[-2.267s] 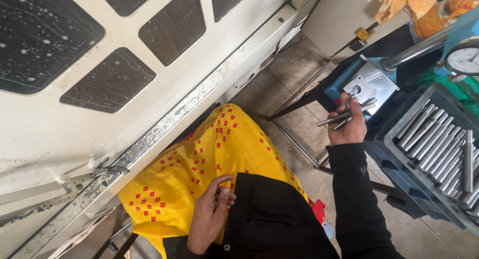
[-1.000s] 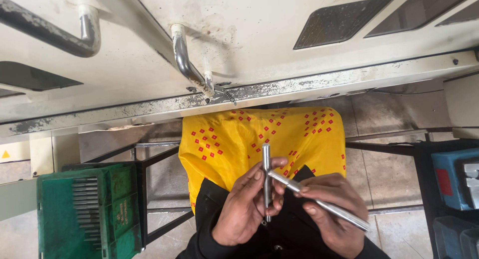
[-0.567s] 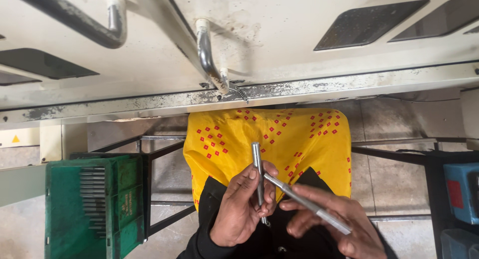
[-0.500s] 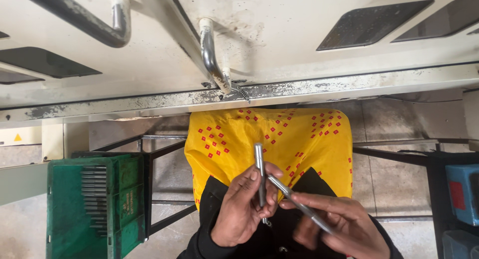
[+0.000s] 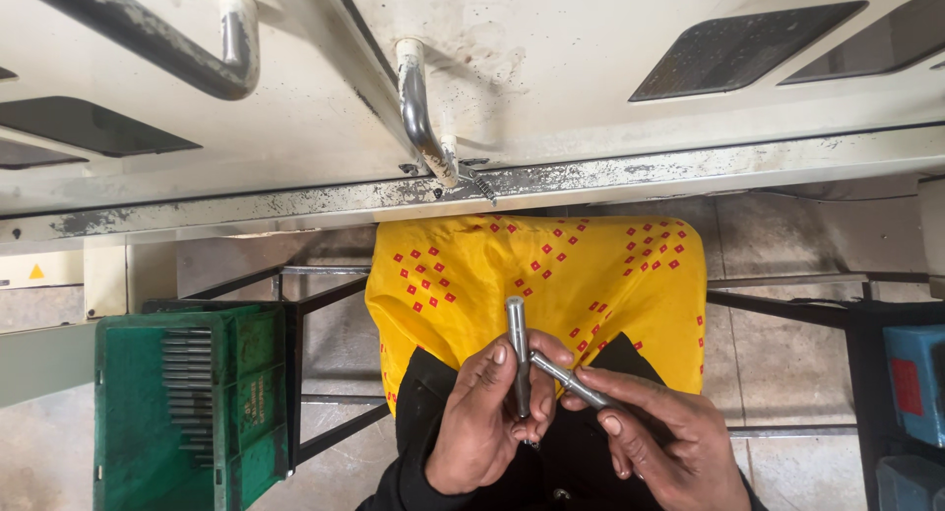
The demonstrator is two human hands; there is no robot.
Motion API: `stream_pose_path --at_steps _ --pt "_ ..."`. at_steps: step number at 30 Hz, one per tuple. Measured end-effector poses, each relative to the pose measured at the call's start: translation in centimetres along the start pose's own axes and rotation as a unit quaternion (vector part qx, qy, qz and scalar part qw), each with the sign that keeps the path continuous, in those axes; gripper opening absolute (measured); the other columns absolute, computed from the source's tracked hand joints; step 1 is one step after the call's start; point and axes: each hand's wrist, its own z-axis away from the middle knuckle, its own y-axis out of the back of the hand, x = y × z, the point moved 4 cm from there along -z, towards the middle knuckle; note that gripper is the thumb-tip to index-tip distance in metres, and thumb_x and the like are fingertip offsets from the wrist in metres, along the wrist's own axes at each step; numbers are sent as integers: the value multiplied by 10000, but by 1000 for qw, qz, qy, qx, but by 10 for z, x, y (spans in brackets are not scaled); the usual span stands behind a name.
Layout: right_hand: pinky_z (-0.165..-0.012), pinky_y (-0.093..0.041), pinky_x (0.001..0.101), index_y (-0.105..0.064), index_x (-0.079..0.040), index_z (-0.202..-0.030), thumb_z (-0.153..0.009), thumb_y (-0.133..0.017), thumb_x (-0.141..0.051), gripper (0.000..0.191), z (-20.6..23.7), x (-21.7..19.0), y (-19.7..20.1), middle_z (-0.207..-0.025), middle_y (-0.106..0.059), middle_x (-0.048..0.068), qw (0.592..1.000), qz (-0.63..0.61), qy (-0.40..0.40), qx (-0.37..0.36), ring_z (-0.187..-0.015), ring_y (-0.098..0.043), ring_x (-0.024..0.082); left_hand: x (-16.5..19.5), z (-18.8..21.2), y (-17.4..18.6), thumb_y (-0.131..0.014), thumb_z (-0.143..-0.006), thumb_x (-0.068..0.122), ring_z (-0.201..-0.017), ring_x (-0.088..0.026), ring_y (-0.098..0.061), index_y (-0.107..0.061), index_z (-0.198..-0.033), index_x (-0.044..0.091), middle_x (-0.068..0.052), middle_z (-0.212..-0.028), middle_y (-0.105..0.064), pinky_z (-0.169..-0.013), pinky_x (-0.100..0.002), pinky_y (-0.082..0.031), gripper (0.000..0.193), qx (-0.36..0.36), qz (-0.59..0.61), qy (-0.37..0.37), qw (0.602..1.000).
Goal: The person uses a metal tool to manipulate a handle on a large industrial machine, opens the machine door, and reaches inside to adjust internal components. The person then closes the door and continues to manipulate the handle.
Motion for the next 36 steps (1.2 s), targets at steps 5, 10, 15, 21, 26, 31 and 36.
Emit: stream_pose_path --at_steps 5,10,15,21,26,31,36 --pt "-424 -521 235 -682 9 -1292 -905 -655 -9 388 4 5 0 -1016 -770 160 999 -14 27 17 -512 -616 73 -7 1 -3 -376 -1129 457 -578 -69 -490 -599 -1224 -41 -21 -746 -556 -512 -196 -346 554 -1 -13 -30 999" --pt "-442 -527 233 -667 26 -1285 -920 -642 -23 369 2 9 -4 -1007 -804 168 998 -45 38 28 -539 -625 77 -10 -2 -5 -392 -1110 453 -617 -88 -509 -587 -1244 -22 -30 -738 -562 -529 -208 -361 530 17 -15 -33 999" --pt "-507 -564 246 -656 7 -1234 -878 -685 -19 358 -9 -9 -2 -1030 -772 145 996 -51 45 53 -650 -690 102 -8 -8 -5 -440 -1077 398 -601 -84 -515 -590 -1357 14 -9 -745 -546 -536 -227 -392 498 46 -13 -43 998" --pt "-649 -621 257 -748 -105 -1133 -771 -788 -26 373 -23 -54 19 -1008 -779 50 951 262 157 39 -810 -775 121 21 -9 2 -505 -1117 151 -1022 -151 -638 -631 -1277 21 -111 -1211 -717 -890 -305 -520 242 143 -377 -203 892" --pt "-748 -636 302 -721 -71 -1134 -763 -831 -18 391 -36 -54 15 -1020 -797 42 958 240 148 -45 -914 -796 162 10 -12 -7 -573 -1040 96 -1004 -175 -734 -658 -1263 48 -97 -1112 -768 -869 -329 -574 243 51 -471 -105 874" --pt "-753 -633 315 -530 -61 -1312 -790 -764 -3 575 -41 -37 19 -1028 -793 103 999 32 41 -8 -958 -809 177 3 -13 -5 -581 -1026 142 -778 -137 -755 -680 -1255 47 -76 -921 -795 -696 -279 -630 267 52 -434 24 899" --pt "-769 -652 320 -504 -19 -1385 -894 -665 32 519 -35 -32 26 -1021 -783 156 998 -55 24 11 -932 -775 197 -3 -11 -17 -549 -1022 170 -763 -143 -778 -628 -1295 22 -78 -958 -788 -643 -273 -639 321 15 -379 70 922"
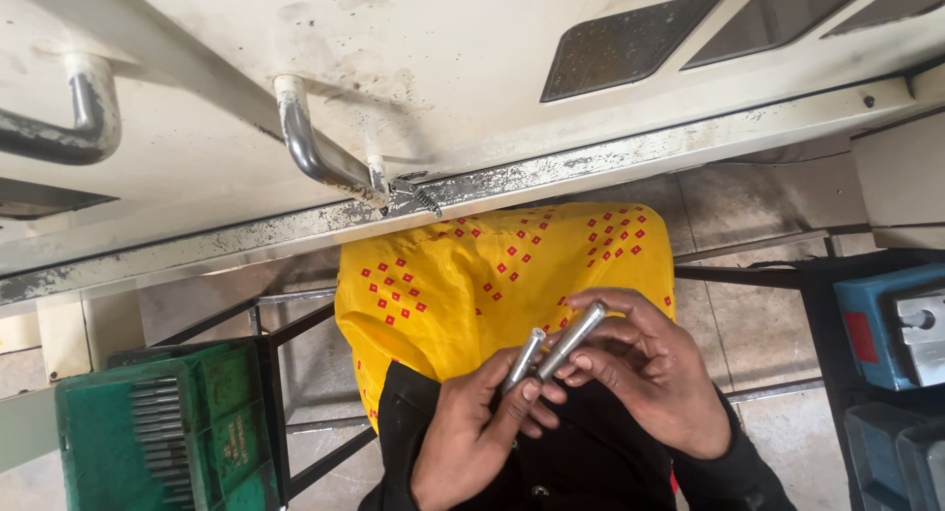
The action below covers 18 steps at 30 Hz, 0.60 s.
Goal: The person uses a metal tool to manipulate a handle on a large industrial machine, opens the machine door, and reaches inside to adjust internal components. The person then closes the door and continues to manipulate the handle.
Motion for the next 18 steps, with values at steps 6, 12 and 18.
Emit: stream_pose_path --at_steps 6,12,18 --pt "-684 -633 294 -461 -56 -1478 -892 -667 8 624 3 0 2 -932 -788 131 1000 12 13 21 -803 -754 153 3 5 -9 -524 -1046 207 -806 -184 -800 -615 -1297 -12 -110 -949 -788 -682 -285 -661 346 -20 50 16 998" --pt "-647 -612 289 -492 -53 -1489 -903 -660 -5 612 2 3 1 -884 -779 110 1000 14 14 -1 -748 -722 130 -1 8 -10 -513 -1049 215 -799 -190 -796 -592 -1306 -30 -119 -953 -780 -683 -303 -662 364 -29 82 24 996" --pt "-626 -581 276 -505 -60 -1499 -925 -652 -44 592 4 6 2 -823 -767 91 999 41 13 0 -713 -691 112 -1 9 -11 -506 -1062 229 -859 -199 -787 -589 -1307 -46 -132 -1007 -767 -743 -318 -671 378 -52 126 13 991"
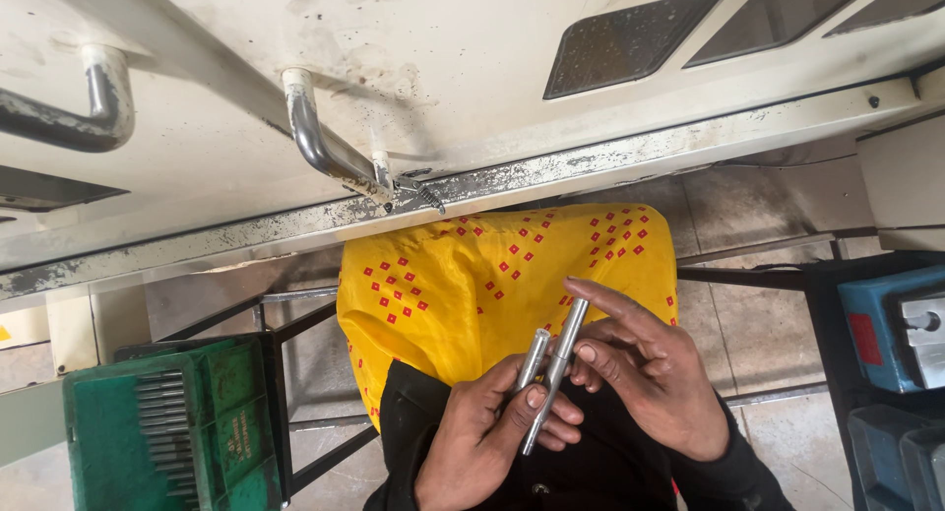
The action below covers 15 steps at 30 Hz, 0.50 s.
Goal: The person uses a metal tool to manipulate a handle on a large industrial machine, opens the machine door, and reaches inside to adjust internal components. The person then closes the door and continues to manipulate the handle.
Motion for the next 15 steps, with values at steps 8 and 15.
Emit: stream_pose_path --at_steps 8,15 --pt "-706 -621 278 -550 -76 -1460 -918 -670 -59 556 -1 -5 -3 -911 -785 70 997 70 28 0 -798 -735 116 -9 -1 2 -462 -1070 286 -874 -220 -780 -568 -1343 -39 -159 -999 -755 -765 -334 -662 436 0 31 0 1000" --pt "-659 -619 254 -598 -73 -1386 -893 -702 -41 505 -7 -14 -15 -1115 -733 66 987 97 112 -58 -832 -723 124 -19 -8 6 -423 -1077 325 -966 -171 -722 -540 -1423 3 -89 -1133 -707 -811 -302 -592 486 4 48 -11 999"
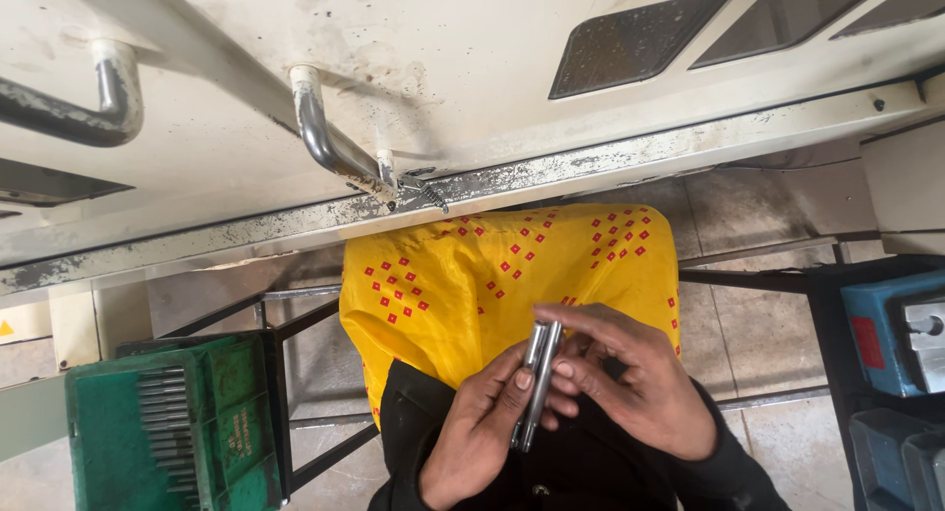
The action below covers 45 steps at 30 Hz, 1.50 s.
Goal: The person uses a metal tool to manipulate a handle on a large industrial machine, opens the machine door, and reaches inside to adjust internal components. The person then closes the door and continues to manipulate the handle.
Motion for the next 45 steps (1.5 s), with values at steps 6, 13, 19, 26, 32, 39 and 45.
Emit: stream_pose_path --at_steps 6,13,19,26,32,39,45 --pt "-520 -479 224 -726 -65 -1205 -863 -761 -48 344 4 24 3 -917 -762 57 997 -1 -77 13 -651 -639 75 -2 0 2 -503 -1070 208 -939 -128 -721 -599 -1340 15 -54 -1043 -740 -805 -273 -587 346 -24 -116 1 993" --pt "-751 -631 309 -683 0 -1123 -889 -701 22 236 10 23 31 -1009 -749 110 993 -100 9 57 -902 -734 161 0 1 6 -564 -1067 153 -747 -84 -642 -669 -1256 31 -10 -841 -667 -701 -251 -557 248 -39 -145 45 988" --pt "-752 -631 288 -650 -57 -999 -911 -752 -50 135 2 15 25 -932 -729 47 997 -46 44 -52 -792 -752 136 10 0 12 -600 -996 85 -700 -133 -659 -663 -1229 33 -63 -832 -687 -654 -284 -553 247 14 -271 4 962" --pt "-631 -612 302 -726 -119 -1148 -790 -806 -255 391 -4 6 5 -1041 -704 46 957 250 -41 -145 -704 -736 176 26 1 12 -704 -936 82 -722 -205 -711 -612 -1276 53 -129 -889 -740 -655 -323 -545 354 17 -354 -50 934" --pt "-609 -592 291 -770 -133 -1104 -793 -799 -254 335 2 9 22 -909 -711 33 962 245 60 -101 -721 -712 156 25 4 24 -691 -939 139 -707 -118 -653 -535 -1426 101 -65 -863 -699 -633 -259 -531 513 70 -270 -31 960" --pt "-417 -445 274 -727 9 -1162 -908 -690 -236 355 22 98 46 -656 -580 38 963 -214 -162 24 -501 -546 123 15 5 45 -450 -1087 272 -565 -54 -435 -564 -1426 -3 -44 -829 -597 -468 -183 -343 452 77 158 0 984" --pt "-393 -360 243 -668 58 -1177 -1012 -589 -373 468 46 104 -8 -681 -565 47 906 -385 -177 19 -461 -460 81 15 3 29 -420 -1096 319 -575 -66 -453 -552 -1405 -10 -48 -844 -586 -484 -182 -354 471 55 261 0 964"
